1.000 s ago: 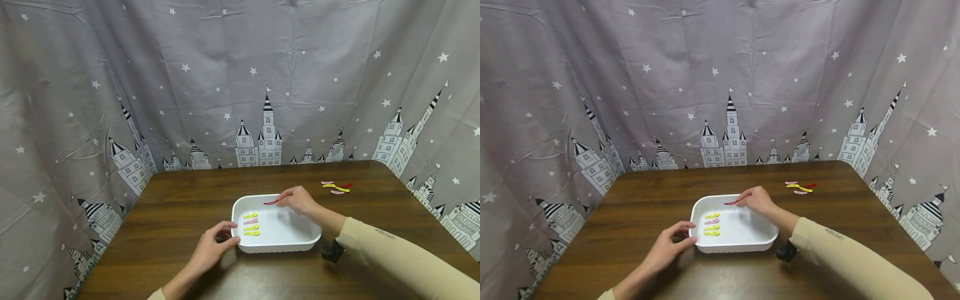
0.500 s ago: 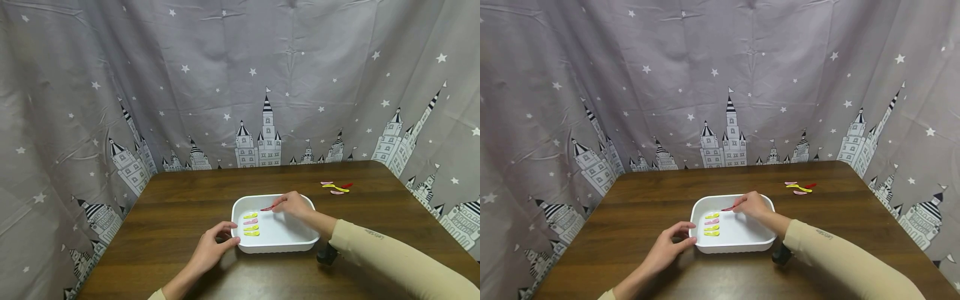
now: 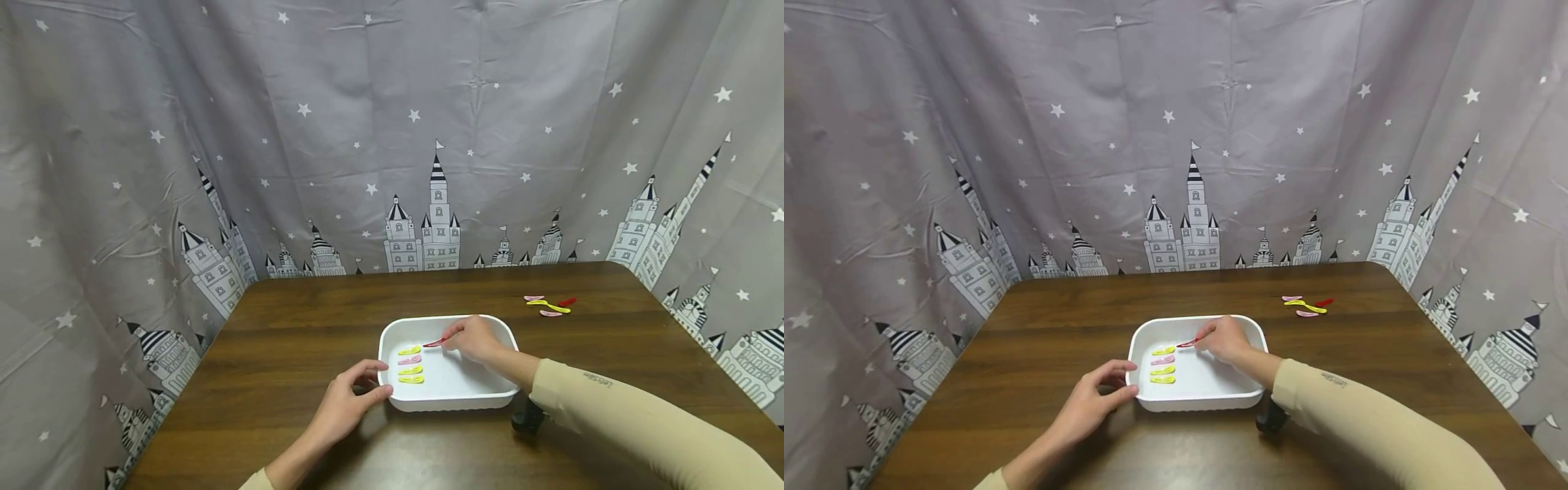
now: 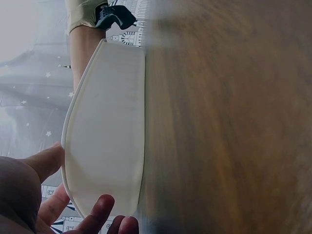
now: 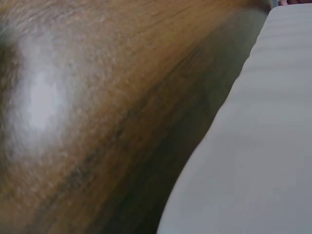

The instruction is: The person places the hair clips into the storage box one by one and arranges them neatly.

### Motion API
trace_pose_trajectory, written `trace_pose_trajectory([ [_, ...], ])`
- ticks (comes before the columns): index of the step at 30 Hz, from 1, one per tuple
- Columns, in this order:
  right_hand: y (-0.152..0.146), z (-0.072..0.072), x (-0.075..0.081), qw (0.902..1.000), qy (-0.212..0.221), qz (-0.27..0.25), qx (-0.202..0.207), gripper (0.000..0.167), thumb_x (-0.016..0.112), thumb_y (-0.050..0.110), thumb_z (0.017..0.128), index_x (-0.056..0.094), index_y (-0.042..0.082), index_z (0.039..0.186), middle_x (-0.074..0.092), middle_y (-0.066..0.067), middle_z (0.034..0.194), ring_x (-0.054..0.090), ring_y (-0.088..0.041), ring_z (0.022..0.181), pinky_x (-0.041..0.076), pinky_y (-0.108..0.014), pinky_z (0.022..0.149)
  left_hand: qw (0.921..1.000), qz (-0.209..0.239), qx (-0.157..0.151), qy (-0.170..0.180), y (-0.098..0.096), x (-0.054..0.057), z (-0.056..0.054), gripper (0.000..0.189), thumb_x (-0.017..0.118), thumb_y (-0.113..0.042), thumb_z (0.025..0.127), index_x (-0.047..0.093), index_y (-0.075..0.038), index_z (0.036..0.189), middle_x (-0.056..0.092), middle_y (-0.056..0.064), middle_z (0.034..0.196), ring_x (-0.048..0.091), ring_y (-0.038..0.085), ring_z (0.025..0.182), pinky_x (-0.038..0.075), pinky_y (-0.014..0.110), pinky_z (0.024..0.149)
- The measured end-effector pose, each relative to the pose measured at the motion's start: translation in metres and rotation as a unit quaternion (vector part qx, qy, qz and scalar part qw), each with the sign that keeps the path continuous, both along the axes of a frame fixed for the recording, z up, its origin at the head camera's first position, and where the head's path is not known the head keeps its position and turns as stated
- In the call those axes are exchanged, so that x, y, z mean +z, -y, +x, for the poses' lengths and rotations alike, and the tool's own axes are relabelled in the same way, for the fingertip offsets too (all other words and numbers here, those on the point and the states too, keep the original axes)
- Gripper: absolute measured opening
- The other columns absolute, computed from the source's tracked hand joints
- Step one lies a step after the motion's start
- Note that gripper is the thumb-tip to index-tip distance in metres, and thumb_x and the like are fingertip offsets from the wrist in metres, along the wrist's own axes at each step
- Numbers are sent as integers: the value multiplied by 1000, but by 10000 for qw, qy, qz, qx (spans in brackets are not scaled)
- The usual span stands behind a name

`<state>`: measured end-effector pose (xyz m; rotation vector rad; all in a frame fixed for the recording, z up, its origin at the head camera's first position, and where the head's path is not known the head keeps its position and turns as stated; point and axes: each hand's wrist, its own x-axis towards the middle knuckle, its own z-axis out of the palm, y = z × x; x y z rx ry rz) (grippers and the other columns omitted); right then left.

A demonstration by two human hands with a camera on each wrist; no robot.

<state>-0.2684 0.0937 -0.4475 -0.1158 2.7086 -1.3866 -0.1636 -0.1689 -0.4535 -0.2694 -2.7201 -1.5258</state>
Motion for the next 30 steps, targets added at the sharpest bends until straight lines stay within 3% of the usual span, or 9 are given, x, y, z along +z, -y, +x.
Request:
trace_pose_trajectory([
  [8,0,2,-3,9999,77,-65,-136,12,83,3,73,78,4,84,74,-5,88,51,-15,71,38,-25,59,10000,-18,-2,26,-1,1,0,34,79,-29,87,69,-19,118,72,0,100,64,18,93,47,37,83],
  [17,1,2,-7,9990,184,346,-217,10,86,7,73,78,9,78,71,-1,85,52,-15,74,38,-25,62,10000,-9,15,14,0,0,0,35,80,-32,86,70,-20,117,71,-2,99,64,16,92,48,34,82],
  [30,4,1,-10,9980,17,600,-183,11,87,9,73,78,12,77,72,1,86,56,-15,79,40,-27,70,10000,34,13,42,-1,1,0,34,79,-29,87,69,-19,118,71,-2,99,64,18,92,48,34,81],
])
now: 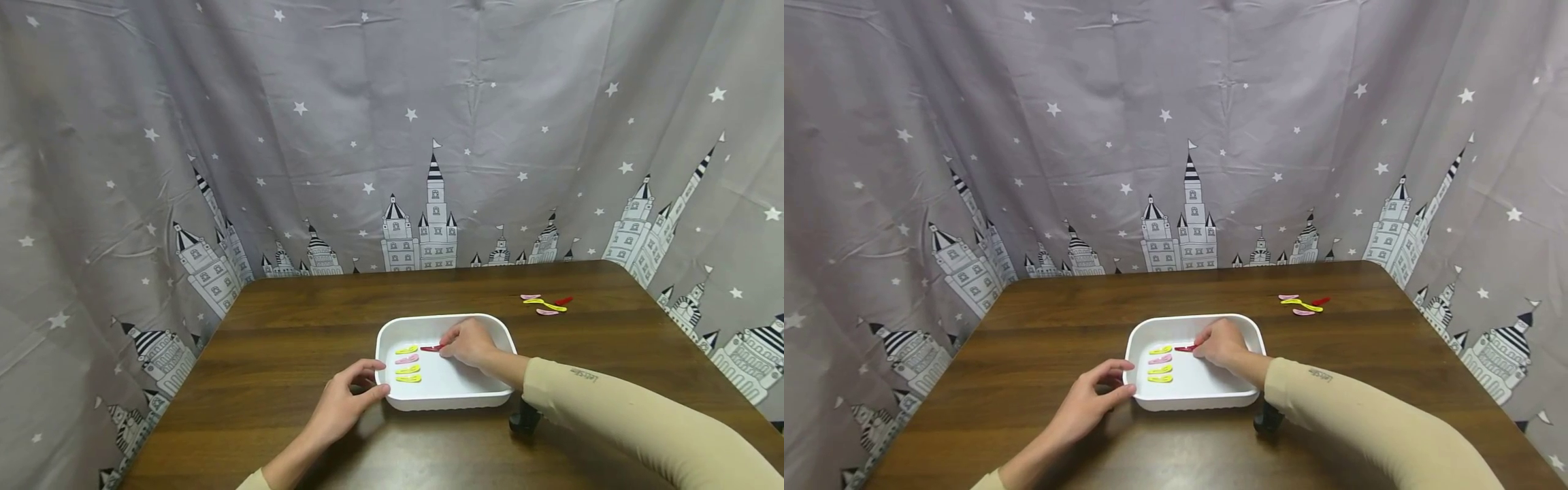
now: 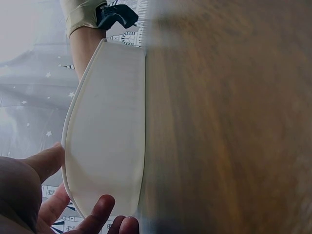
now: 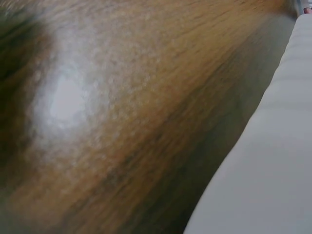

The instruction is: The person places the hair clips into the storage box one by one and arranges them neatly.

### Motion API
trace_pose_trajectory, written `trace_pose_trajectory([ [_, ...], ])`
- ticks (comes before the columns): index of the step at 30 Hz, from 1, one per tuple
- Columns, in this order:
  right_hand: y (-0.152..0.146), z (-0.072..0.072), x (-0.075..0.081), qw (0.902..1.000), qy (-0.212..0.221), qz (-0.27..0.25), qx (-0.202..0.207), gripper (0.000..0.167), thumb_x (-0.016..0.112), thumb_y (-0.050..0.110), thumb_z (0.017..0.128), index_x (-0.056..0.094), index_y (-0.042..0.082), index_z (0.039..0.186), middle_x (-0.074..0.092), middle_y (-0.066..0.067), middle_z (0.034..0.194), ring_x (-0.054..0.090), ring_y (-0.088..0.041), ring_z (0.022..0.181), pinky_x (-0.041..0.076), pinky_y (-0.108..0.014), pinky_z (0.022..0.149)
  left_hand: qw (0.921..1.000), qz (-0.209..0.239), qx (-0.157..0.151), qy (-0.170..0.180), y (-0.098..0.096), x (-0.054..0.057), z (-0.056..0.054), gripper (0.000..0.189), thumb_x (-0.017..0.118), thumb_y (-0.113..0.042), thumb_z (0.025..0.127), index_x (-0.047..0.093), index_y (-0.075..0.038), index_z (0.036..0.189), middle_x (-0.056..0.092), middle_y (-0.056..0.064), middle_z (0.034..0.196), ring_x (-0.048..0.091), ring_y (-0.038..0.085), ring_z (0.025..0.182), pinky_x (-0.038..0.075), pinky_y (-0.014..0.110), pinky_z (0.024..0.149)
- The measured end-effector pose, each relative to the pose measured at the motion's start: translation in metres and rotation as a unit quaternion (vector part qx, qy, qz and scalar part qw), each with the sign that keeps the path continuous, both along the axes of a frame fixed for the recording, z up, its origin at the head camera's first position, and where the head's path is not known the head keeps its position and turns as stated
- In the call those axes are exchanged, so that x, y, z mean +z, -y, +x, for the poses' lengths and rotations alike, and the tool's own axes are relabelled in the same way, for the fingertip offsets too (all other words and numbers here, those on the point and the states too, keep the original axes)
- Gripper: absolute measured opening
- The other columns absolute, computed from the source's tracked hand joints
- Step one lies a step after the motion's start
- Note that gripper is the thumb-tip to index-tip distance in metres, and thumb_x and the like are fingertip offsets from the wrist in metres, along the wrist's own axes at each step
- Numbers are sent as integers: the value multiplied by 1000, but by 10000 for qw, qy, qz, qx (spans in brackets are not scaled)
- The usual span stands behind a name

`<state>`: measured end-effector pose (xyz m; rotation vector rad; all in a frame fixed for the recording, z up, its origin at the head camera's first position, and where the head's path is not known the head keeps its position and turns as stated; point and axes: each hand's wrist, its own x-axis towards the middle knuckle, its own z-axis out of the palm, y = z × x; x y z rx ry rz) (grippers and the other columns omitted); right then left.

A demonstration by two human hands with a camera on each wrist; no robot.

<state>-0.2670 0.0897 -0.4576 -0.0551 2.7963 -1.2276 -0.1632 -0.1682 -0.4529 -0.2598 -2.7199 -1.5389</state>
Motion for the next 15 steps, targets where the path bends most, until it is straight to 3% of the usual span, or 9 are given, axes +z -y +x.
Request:
trace_pose_trajectory([
  [15,2,-1,-2,9998,-162,152,15,11,88,10,72,78,13,77,71,2,82,57,-15,79,42,-29,72,10000,9,32,-10,0,0,-1,33,80,-29,86,70,-19,116,71,-3,97,64,17,90,48,31,81],
])
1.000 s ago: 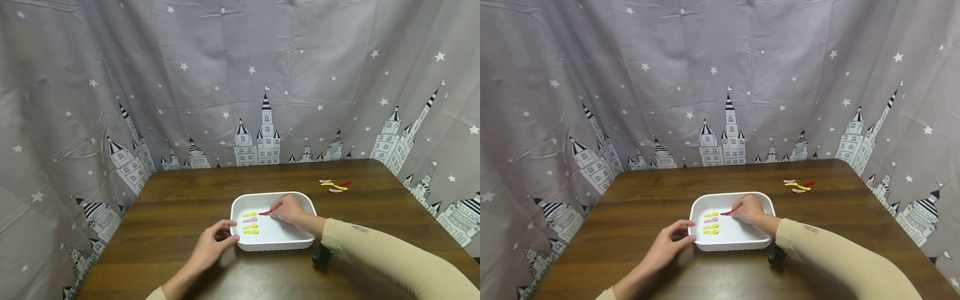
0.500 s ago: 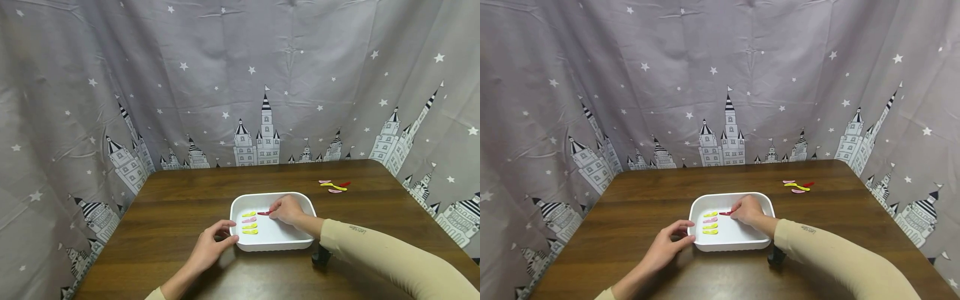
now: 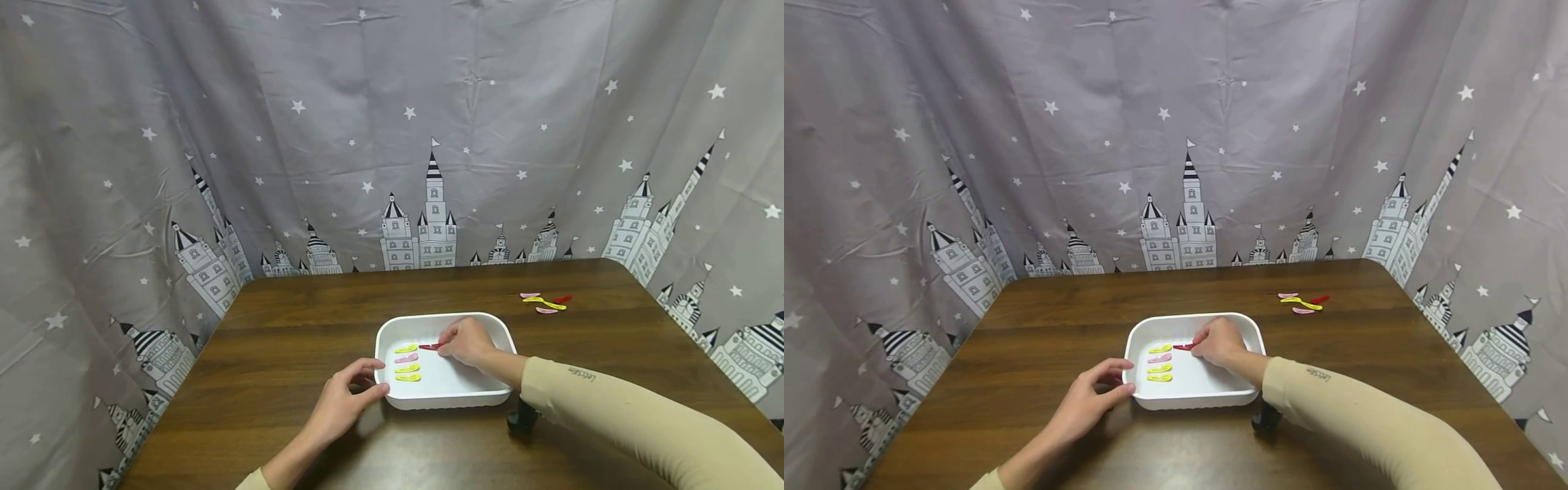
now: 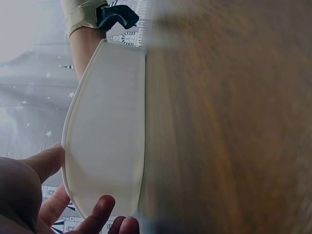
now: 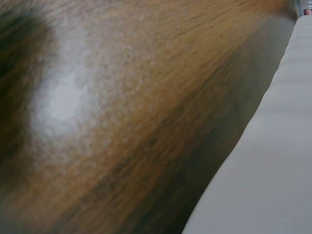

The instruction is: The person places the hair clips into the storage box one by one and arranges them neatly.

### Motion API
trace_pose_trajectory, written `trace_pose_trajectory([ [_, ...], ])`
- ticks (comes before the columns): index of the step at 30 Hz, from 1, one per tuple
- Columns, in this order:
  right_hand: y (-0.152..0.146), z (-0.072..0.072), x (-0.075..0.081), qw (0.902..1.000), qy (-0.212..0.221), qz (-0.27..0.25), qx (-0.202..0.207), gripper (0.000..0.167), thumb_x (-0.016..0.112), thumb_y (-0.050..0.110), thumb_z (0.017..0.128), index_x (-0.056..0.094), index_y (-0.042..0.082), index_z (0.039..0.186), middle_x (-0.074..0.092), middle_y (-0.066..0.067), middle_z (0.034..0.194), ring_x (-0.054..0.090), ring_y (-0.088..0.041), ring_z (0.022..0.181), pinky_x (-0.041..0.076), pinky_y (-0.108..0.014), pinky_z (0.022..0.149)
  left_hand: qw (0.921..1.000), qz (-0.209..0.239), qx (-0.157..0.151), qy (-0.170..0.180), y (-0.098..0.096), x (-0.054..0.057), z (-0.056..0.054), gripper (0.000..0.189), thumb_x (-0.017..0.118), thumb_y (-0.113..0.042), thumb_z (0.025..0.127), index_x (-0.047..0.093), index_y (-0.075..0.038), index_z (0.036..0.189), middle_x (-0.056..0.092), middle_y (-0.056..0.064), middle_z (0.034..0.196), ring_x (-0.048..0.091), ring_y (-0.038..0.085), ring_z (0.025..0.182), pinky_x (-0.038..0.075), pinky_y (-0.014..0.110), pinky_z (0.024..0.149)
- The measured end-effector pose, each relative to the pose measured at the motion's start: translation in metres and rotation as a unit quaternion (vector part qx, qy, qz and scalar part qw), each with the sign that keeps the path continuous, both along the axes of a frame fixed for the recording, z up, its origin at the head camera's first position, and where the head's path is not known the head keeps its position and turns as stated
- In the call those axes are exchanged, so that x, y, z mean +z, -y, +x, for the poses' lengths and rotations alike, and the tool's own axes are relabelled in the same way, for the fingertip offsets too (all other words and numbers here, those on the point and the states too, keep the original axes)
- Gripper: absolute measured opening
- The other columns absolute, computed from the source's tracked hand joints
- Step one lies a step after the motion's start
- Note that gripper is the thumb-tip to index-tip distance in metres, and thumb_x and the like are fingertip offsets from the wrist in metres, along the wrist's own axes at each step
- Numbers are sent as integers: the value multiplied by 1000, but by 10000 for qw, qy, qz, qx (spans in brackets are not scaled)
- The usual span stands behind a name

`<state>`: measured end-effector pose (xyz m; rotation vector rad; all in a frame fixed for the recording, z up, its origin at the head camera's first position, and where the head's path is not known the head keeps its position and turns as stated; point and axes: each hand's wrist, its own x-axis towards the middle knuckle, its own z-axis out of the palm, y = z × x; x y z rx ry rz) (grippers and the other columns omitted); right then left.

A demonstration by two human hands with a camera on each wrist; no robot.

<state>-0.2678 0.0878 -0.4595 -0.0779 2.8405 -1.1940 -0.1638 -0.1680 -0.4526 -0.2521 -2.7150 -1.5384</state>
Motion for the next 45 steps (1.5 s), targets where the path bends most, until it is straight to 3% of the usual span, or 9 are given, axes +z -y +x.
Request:
trace_pose_trajectory([
  [8,0,0,2,10000,8,89,6,10,87,11,74,78,13,77,71,2,84,57,-15,81,42,-32,76,10000,-20,-8,2,1,-2,0,36,80,-35,85,70,-19,116,71,-3,98,64,17,90,48,31,80],
  [20,-1,2,6,9997,100,215,-23,10,87,11,75,77,13,76,71,1,86,56,-16,81,41,-32,74,10000,-32,-11,39,0,-1,-1,34,80,-30,87,69,-19,117,71,-2,99,63,17,91,48,34,81],
  [26,-2,2,7,9997,142,195,-37,11,87,11,74,76,13,75,69,1,83,56,-17,78,40,-29,68,10000,-52,15,45,-1,0,0,33,79,-29,87,69,-18,116,70,-2,99,63,16,91,47,33,80],
  [32,-4,4,11,9998,164,68,76,11,85,9,72,76,11,78,69,0,79,57,-15,64,41,-26,57,9999,-47,36,95,-1,0,0,32,79,-29,87,69,-18,116,71,-1,99,63,16,91,47,33,80],
  [45,-23,7,38,9992,158,-98,355,14,84,18,77,80,11,88,73,-4,93,56,-18,81,43,-29,69,9999,-47,66,102,-1,1,0,32,79,-29,88,70,-19,116,71,-1,100,63,17,93,47,34,81],
])
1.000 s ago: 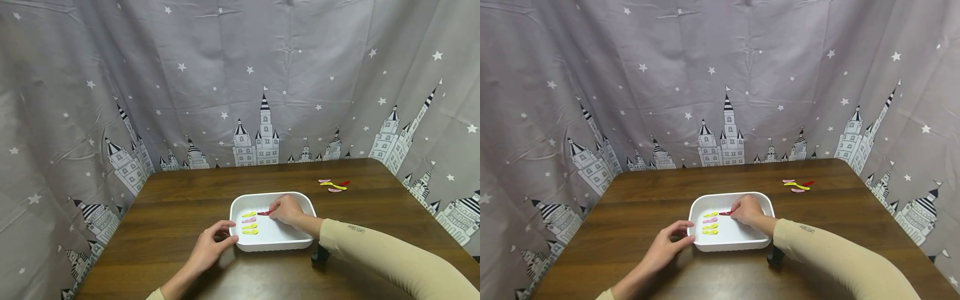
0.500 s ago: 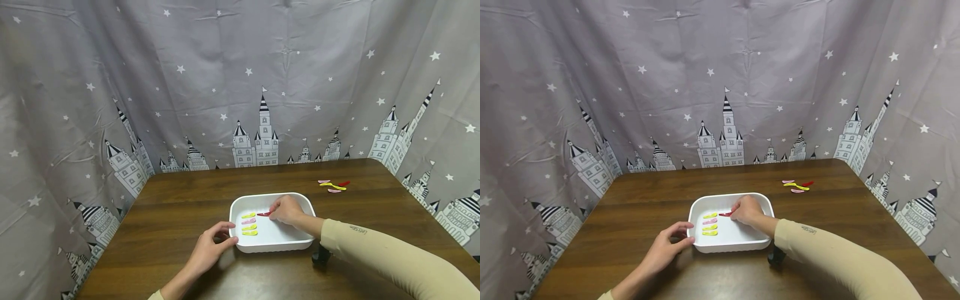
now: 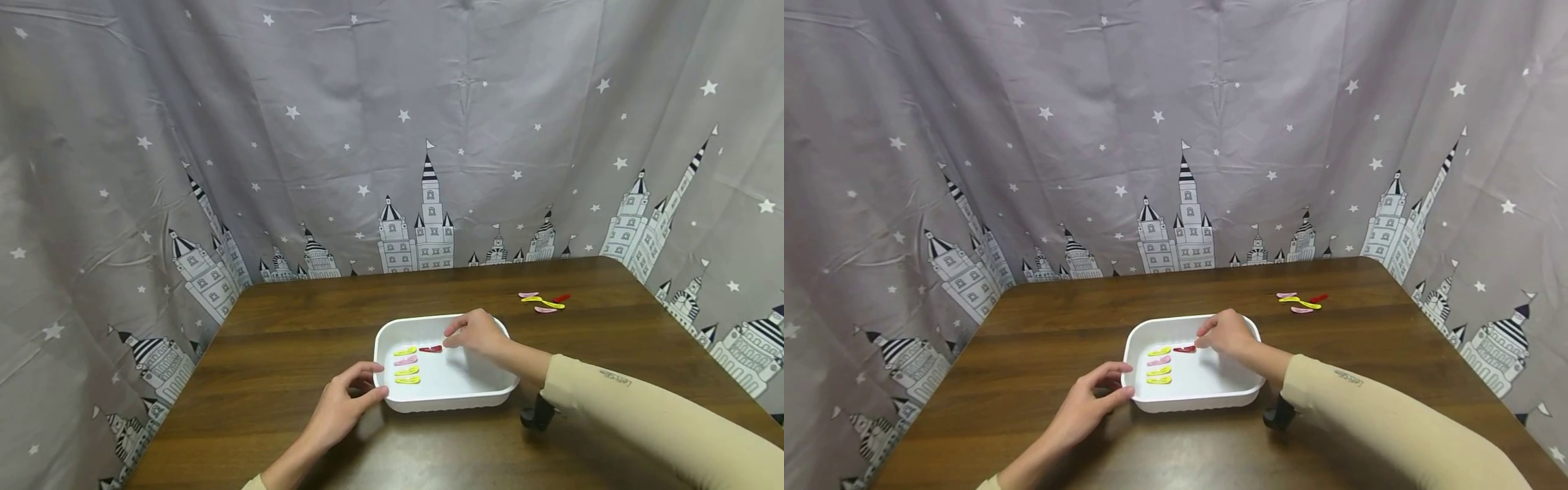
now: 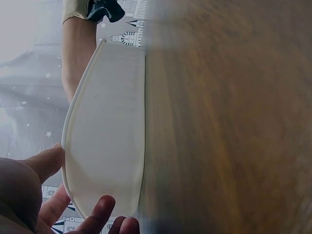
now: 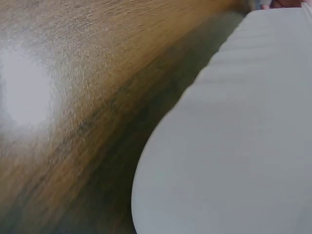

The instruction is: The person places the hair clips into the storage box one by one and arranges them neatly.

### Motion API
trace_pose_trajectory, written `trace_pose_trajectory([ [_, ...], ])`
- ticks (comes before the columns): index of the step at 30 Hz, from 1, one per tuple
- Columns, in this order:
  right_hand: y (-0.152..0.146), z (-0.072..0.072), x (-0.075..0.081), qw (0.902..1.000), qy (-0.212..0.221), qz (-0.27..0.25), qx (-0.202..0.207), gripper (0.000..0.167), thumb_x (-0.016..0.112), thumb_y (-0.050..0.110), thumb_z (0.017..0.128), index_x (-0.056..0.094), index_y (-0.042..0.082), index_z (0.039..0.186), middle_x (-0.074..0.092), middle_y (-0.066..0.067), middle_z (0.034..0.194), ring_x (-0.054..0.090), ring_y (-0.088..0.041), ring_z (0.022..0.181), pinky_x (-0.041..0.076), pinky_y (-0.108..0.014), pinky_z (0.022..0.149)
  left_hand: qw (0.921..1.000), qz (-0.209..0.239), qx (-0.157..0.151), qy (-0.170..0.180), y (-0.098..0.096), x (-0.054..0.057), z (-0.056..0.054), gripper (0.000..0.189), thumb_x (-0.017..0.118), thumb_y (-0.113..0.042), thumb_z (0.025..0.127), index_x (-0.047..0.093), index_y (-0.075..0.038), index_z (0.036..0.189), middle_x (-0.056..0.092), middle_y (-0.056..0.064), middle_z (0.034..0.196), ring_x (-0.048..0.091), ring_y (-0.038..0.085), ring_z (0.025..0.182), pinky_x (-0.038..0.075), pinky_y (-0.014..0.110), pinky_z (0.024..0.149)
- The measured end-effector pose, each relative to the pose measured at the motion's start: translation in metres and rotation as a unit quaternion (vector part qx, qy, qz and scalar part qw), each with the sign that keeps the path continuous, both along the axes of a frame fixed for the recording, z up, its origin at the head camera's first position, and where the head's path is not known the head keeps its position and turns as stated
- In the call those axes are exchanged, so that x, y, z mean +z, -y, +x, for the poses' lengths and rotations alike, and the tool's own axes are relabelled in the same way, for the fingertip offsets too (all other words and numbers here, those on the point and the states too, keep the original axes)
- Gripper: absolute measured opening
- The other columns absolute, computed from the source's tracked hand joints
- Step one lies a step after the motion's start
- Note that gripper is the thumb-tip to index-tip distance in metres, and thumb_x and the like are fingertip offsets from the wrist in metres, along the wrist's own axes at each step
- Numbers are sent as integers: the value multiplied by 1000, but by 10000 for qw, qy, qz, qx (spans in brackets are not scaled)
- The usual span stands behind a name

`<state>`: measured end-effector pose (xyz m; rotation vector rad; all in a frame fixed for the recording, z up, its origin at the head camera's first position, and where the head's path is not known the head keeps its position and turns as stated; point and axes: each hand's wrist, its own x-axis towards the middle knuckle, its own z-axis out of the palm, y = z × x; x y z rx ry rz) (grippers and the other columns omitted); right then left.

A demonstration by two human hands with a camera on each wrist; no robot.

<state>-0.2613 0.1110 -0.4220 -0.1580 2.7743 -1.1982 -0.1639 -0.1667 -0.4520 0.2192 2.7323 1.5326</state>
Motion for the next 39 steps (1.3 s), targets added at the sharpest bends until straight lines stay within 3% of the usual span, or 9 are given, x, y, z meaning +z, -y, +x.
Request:
trace_pose_trajectory([
  [6,-8,0,6,9986,217,-435,-186,12,83,18,81,79,12,91,73,-9,112,57,-21,93,42,-31,73,10000,-22,16,-5,1,0,0,32,79,-28,87,70,-19,116,71,-2,100,63,16,92,47,33,81],
  [13,-15,1,19,9935,500,-938,-401,14,80,18,85,79,11,97,70,-10,113,40,-17,61,27,-26,49,10000,-5,-31,-6,1,-1,0,33,79,-31,87,70,-19,117,71,-2,99,64,17,92,48,34,82],
  [21,-37,0,30,9870,546,-1396,-586,21,77,21,88,76,10,106,70,-14,117,28,-13,43,26,-26,43,10000,-18,-70,-17,0,0,1,32,79,-28,88,69,-18,117,71,-2,98,64,17,91,48,33,81],
  [26,-52,-3,33,9839,558,-1568,-647,27,76,23,89,74,7,111,71,-11,104,41,-12,48,35,-25,47,9999,-33,-81,-58,1,0,1,34,80,-31,86,69,-19,116,71,-3,98,64,17,91,48,32,81],
  [29,-61,-5,33,9823,544,-1647,-705,31,76,24,89,73,6,115,67,-6,81,41,-12,48,36,-26,47,9999,-50,-86,-88,1,0,0,35,80,-33,86,69,-19,116,71,-3,98,64,17,90,48,32,81],
  [33,-74,-9,31,9802,501,-1744,-789,35,76,27,89,71,6,118,61,-5,76,32,-15,42,30,-29,45,9999,-71,-88,-107,1,-1,-1,34,80,-32,86,69,-19,116,70,-2,98,64,16,90,49,31,80],
  [39,-89,-16,28,9781,439,-1755,-1026,41,75,32,91,70,6,121,66,-15,109,36,-14,45,34,-29,47,9999,-110,-99,-90,1,-1,-1,35,80,-34,86,69,-19,117,70,-2,98,64,16,90,49,33,81],
])
